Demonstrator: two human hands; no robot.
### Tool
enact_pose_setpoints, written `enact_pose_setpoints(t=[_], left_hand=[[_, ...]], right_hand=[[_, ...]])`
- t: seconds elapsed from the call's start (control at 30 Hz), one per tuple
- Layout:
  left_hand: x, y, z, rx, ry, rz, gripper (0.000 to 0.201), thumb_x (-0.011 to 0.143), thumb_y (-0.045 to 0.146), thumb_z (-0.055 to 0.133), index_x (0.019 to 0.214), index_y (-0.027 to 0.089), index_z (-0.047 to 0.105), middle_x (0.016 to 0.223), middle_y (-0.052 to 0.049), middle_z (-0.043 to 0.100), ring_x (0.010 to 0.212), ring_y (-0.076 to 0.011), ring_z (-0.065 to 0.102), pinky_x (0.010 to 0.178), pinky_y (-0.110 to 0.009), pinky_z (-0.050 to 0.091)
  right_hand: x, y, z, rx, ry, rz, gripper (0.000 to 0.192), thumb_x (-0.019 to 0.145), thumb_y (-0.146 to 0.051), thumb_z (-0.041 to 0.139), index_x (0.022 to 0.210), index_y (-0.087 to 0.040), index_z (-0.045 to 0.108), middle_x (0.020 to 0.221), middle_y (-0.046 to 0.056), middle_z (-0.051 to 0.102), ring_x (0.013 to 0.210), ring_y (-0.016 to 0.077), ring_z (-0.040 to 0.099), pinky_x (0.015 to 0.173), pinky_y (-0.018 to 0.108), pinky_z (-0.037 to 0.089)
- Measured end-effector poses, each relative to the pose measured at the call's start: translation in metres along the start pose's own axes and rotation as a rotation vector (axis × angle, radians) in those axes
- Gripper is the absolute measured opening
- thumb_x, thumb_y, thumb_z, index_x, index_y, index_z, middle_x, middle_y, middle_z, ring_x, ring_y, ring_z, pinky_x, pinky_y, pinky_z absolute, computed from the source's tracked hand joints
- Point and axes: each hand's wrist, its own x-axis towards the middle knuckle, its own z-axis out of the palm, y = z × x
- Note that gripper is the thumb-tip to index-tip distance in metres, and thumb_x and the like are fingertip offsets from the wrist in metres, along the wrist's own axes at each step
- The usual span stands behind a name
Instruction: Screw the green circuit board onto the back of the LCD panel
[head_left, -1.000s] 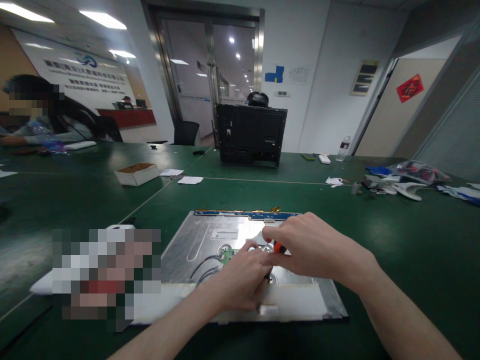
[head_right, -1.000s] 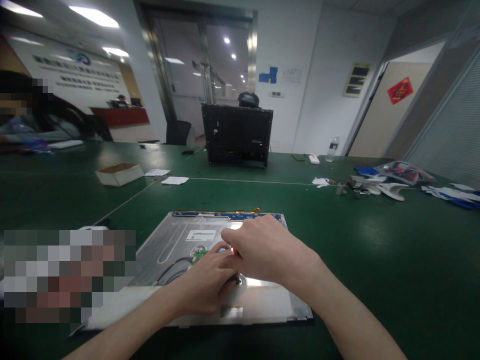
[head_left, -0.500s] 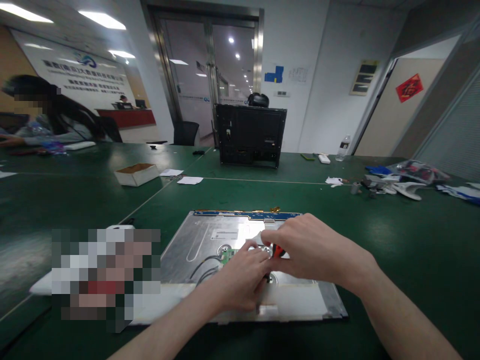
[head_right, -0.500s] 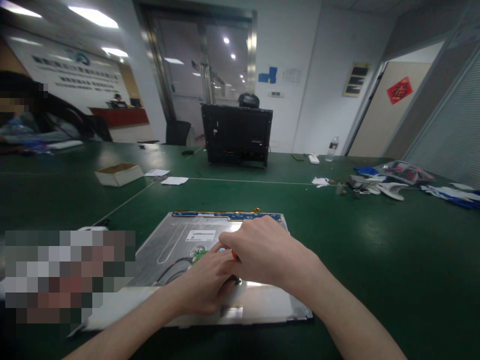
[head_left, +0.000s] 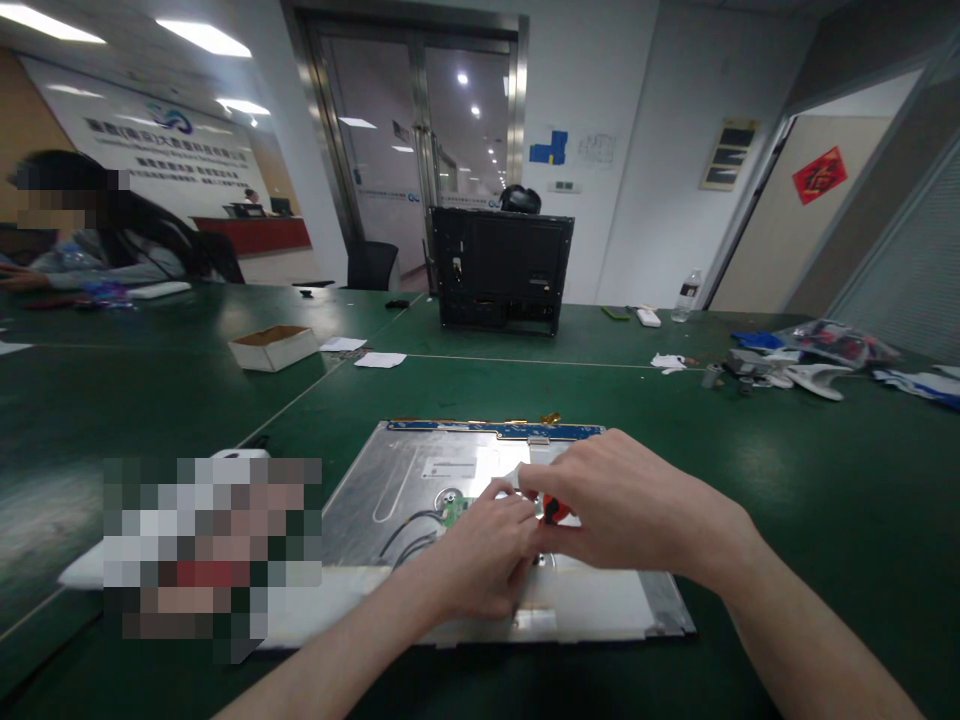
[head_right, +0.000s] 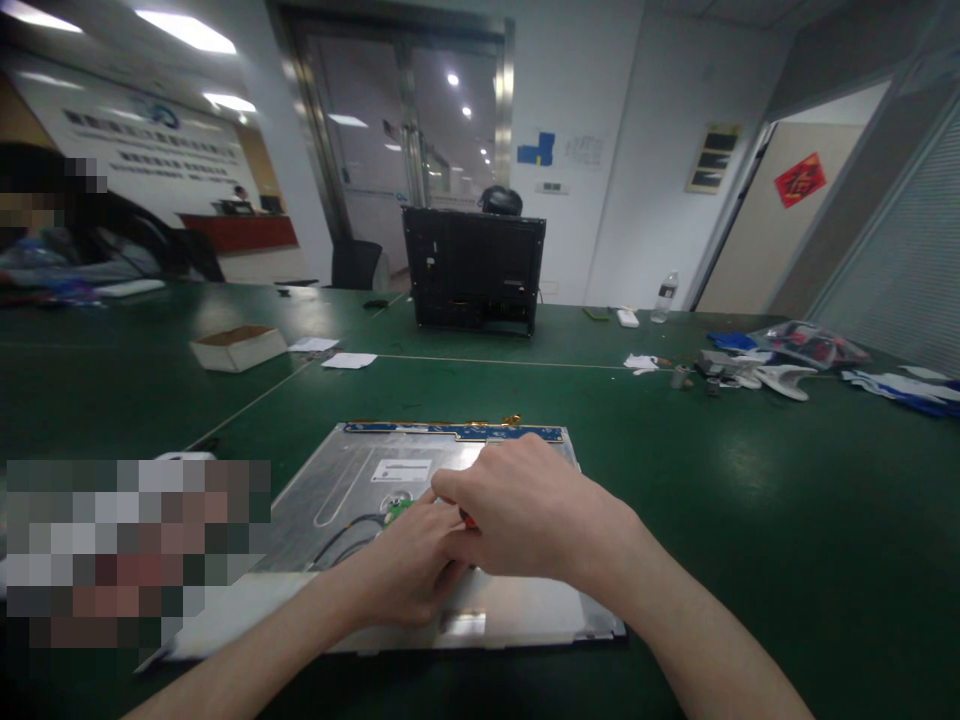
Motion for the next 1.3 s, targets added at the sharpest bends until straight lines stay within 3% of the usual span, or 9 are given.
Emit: enact_pose_setpoints(t=[0.13,0.3,0.57,0.77,0.9,1.03,1.13,1.3], left_hand=[[-0.0005,-0.0007,0.0019,-0.006,0.036,0.002,0.019,0.077,0.016,0.054,0.094,0.019,0.059,0.102,-0.007,0.065,0.098,-0.0264,0.058,0.097,-0.044,0.035],[0.0001,-0.0002,0.0005,-0.02,0.019,0.0,0.012,0.076,0.017,0.054,0.087,0.018,0.058,0.099,-0.008,0.065,0.097,-0.0268,0.058,0.095,-0.044,0.037],[-0.0003,0.0013,-0.0044,-0.02,0.01,-0.001,0.019,0.074,0.016,0.054,0.093,0.019,0.058,0.1,-0.007,0.065,0.096,-0.0258,0.057,0.095,-0.045,0.035],[0.0003,0.0006,-0.0062,-0.023,-0.03,-0.02,0.01,0.073,0.016,0.055,0.083,0.019,0.058,0.095,-0.006,0.065,0.093,-0.026,0.059,0.095,-0.045,0.035],[0.0,0.0002,-0.0071,-0.06,-0.004,-0.004,0.018,0.073,0.014,0.054,0.09,0.021,0.059,0.099,-0.005,0.065,0.095,-0.0246,0.059,0.097,-0.044,0.034],[0.0002,-0.0008,-0.0047,-0.095,-0.006,-0.017,0.014,0.075,0.016,0.055,0.087,0.019,0.059,0.098,-0.006,0.066,0.094,-0.0243,0.06,0.097,-0.045,0.033],[0.0004,-0.001,-0.0014,-0.073,-0.004,-0.026,0.016,0.074,0.016,0.055,0.09,0.019,0.059,0.098,-0.006,0.066,0.096,-0.025,0.059,0.097,-0.045,0.033],[0.0001,-0.0003,0.002,-0.046,0.022,-0.02,0.017,0.075,0.016,0.055,0.092,0.02,0.058,0.1,-0.006,0.065,0.098,-0.0254,0.058,0.099,-0.045,0.033]], right_hand=[[0.0019,-0.0005,0.0017,-0.048,0.019,0.032,0.014,0.089,-0.031,0.048,0.086,-0.021,0.056,0.073,0.002,0.068,0.063,0.017,0.059,0.051,0.028,0.025],[-0.0018,-0.0025,0.0014,-0.023,0.034,-0.026,0.012,0.082,-0.023,0.052,0.093,-0.02,0.052,0.081,0.003,0.068,0.065,0.0167,0.059,0.05,0.028,0.026],[0.0,-0.0017,0.0023,-0.068,0.016,0.042,0.012,0.086,-0.031,0.053,0.092,-0.021,0.053,0.076,0.002,0.068,0.066,0.019,0.062,0.049,0.028,0.026],[-0.0025,-0.0009,0.0017,-0.055,0.027,-0.01,0.012,0.082,-0.023,0.054,0.093,-0.02,0.052,0.082,0.002,0.068,0.066,0.0178,0.061,0.048,0.029,0.026],[-0.0003,0.0001,0.0024,-0.067,0.009,0.065,0.013,0.085,-0.033,0.055,0.088,-0.02,0.056,0.076,0.003,0.068,0.065,0.019,0.062,0.049,0.028,0.026],[0.0031,0.0019,0.0023,-0.089,0.02,0.1,0.02,0.09,-0.033,0.047,0.08,-0.02,0.058,0.07,0.003,0.067,0.062,0.0189,0.062,0.048,0.028,0.023],[0.0019,0.0022,0.0022,-0.057,0.063,0.05,0.007,0.085,-0.025,0.05,0.086,-0.02,0.055,0.076,0.002,0.068,0.063,0.0184,0.062,0.048,0.028,0.024],[-0.0012,-0.0004,0.0032,-0.055,0.047,0.044,0.013,0.083,-0.029,0.054,0.092,-0.02,0.052,0.076,0.002,0.068,0.063,0.019,0.062,0.048,0.028,0.026]])
